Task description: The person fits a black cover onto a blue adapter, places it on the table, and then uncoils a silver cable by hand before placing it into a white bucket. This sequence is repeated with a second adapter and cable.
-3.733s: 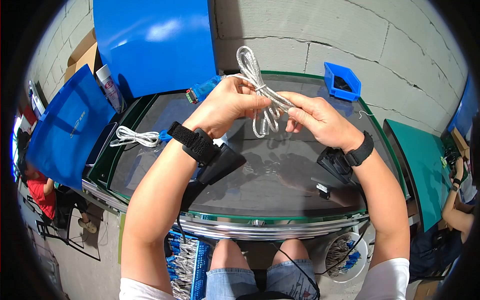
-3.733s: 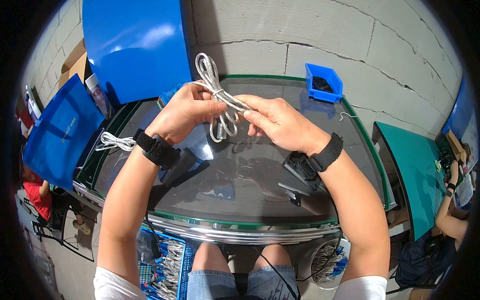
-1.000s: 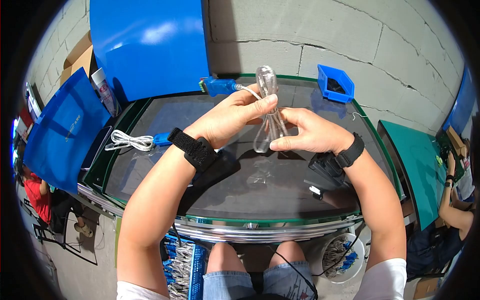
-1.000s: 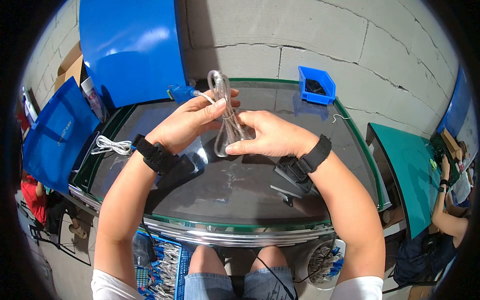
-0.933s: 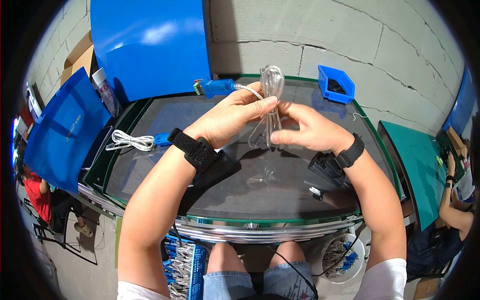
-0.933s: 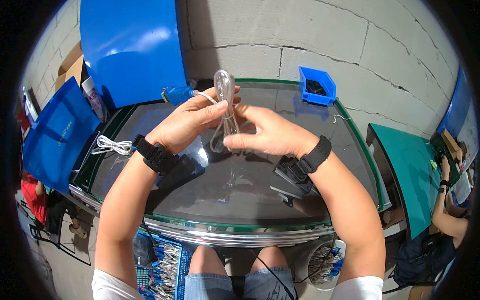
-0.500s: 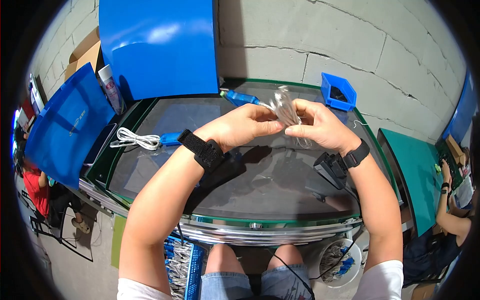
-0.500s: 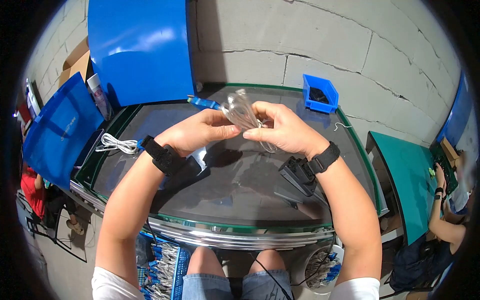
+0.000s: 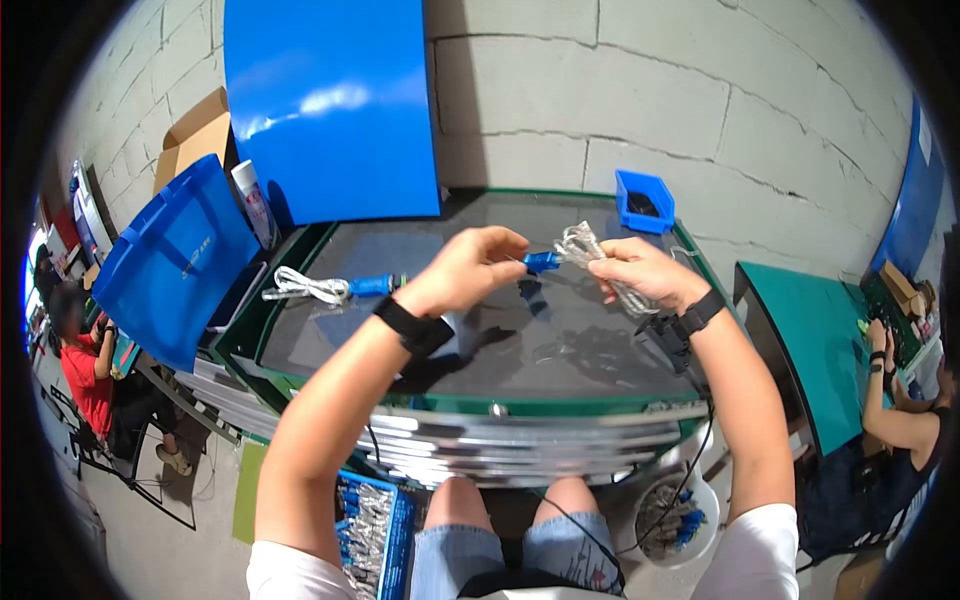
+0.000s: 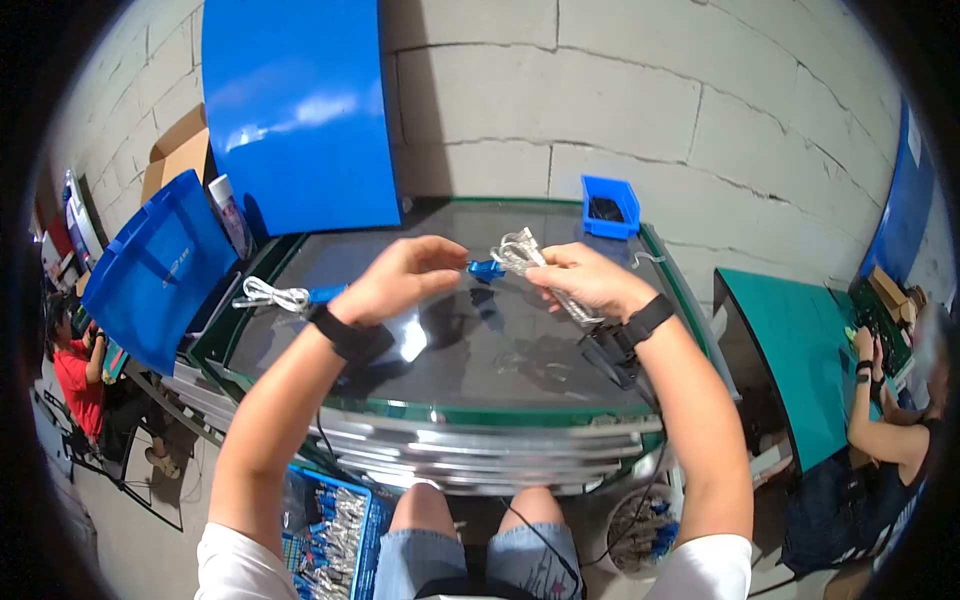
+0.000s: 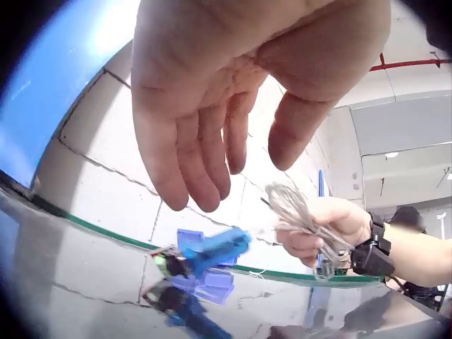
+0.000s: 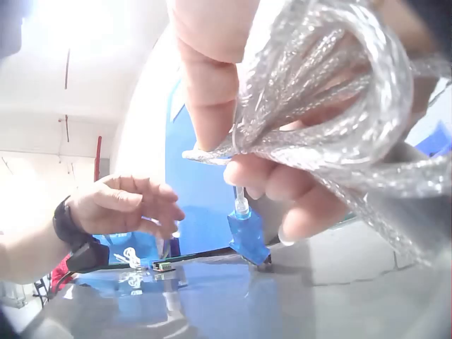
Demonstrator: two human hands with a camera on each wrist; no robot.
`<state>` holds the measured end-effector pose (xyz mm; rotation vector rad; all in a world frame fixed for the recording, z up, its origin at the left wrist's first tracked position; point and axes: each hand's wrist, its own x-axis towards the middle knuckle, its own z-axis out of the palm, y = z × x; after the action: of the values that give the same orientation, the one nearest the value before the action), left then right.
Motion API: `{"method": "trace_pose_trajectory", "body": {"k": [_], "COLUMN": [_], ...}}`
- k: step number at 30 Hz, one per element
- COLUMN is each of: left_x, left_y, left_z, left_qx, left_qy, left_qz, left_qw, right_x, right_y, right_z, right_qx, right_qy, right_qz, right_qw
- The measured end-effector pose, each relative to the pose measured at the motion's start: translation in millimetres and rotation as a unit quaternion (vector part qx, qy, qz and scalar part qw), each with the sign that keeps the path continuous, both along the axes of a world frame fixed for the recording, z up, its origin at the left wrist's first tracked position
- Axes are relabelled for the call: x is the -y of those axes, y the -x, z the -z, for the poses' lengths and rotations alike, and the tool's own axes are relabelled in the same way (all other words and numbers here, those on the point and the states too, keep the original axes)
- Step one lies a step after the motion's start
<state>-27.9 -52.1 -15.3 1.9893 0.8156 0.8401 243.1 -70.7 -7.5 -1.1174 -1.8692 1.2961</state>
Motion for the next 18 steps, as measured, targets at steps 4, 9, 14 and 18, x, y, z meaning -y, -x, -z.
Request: {"method": "trace_pose_trajectory", "body": {"k": [4,9,14,18], "left_x": [39.2,67.1,75.0,83.2], "left_y": [27.6,62.7,82.0,83.6], "left_z": [-1.9,15.4,29.1,36.5], "left_qx": [-0.076,-0.112,-0.167,-0.216], "left_qy": [-0.025,-0.030,-0.035,0.002], "left_qz": [-0.034,-0.071,-0.099,-0.051], "left_qw": [0.996,0.991,0.980,0.975], "right_x": [68.1,170.9,267.4,320.9], "right_y": [-51.9,-111.5,-175.8,-217.5], "right_z": [15.2,43.9,92.2,156.9], "right_qx": [-0.059,-0.294,-0.449,-0.463], "right_qy": [-0.049,-0.069,-0.113,-0.096], "right_qz": [0.059,0.190,0.251,0.336], "right_qw": [0.995,0.934,0.850,0.814]}}
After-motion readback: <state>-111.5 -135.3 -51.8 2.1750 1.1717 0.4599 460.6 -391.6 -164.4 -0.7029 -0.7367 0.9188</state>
